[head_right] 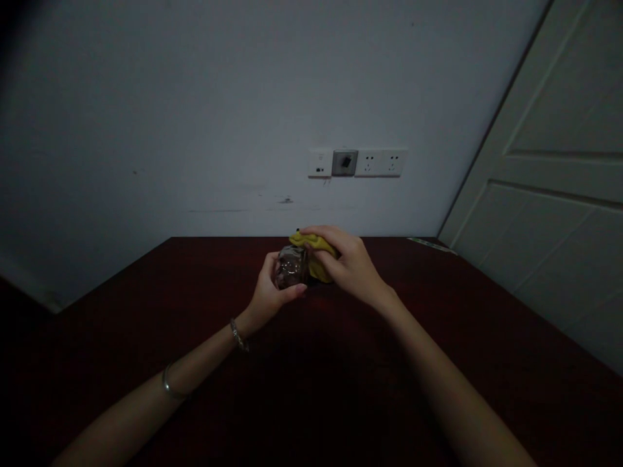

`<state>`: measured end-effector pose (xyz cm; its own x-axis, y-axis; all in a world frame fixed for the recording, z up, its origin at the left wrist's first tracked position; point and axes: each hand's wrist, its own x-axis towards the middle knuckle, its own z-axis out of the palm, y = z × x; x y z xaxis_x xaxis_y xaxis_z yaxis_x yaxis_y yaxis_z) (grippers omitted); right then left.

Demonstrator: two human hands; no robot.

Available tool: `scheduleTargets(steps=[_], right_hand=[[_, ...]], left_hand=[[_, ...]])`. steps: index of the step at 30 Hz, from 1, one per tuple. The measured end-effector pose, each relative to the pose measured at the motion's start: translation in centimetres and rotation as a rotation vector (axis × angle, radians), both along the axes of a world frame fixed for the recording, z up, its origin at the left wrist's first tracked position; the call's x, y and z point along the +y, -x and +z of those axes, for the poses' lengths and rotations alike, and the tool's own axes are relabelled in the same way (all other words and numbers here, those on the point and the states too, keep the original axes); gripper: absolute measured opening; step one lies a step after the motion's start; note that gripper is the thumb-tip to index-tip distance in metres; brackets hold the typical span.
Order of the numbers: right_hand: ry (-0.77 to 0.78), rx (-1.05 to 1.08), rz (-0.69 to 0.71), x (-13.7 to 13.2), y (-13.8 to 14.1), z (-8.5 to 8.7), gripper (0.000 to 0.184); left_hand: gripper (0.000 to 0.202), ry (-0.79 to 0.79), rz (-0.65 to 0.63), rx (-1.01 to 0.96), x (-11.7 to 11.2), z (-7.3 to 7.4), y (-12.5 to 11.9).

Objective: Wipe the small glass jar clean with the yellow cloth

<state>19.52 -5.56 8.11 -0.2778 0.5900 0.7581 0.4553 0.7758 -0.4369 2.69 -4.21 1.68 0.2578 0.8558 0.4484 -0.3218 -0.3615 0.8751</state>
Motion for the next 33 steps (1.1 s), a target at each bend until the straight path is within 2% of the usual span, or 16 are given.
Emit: scheduleTargets(steps=[6,8,10,13,17,23,30,33], right_hand=[[0.164,0.046,0.275,-0.3,0.0,0.2,0.031],[0.213,0.014,0.373,-0.5,-0.3,0.4,0.044],[0.234,-0.032,0.4,-0.7,-0.5,0.5,0.064],[0.19,-0.113,0.322,-1.0,-0.4,0.3,0.082],[0.111,-0.202,0.222,-1.1,0.3,0.0,0.088],[0.043,-0.382,0.065,-1.0,0.7,0.0,0.081],[0.05,-0.289,0.075,-0.4,0.9,-0.7,0.078],[0.083,-0.239,0.089,-0.2,0.9,-1.0,0.08]], left_hand=[[0.065,-0.013,-0.049,-0.004,-0.7,0.8,0.1],[0.064,0.0,-0.056,-0.007,-0.8,1.0,0.2],[0.062,0.01,-0.056,0.004,-0.8,1.2,0.3],[0.06,0.004,-0.037,0.033,-0.8,1.5,0.4],[0.057,0.011,-0.003,0.065,-0.7,1.7,0.4],[0.056,0.034,0.03,0.115,-0.5,1.7,0.2],[0.054,-0.067,0.099,0.358,0.1,1.1,1.0],[0.056,-0.088,0.057,0.335,0.1,0.9,1.1]])
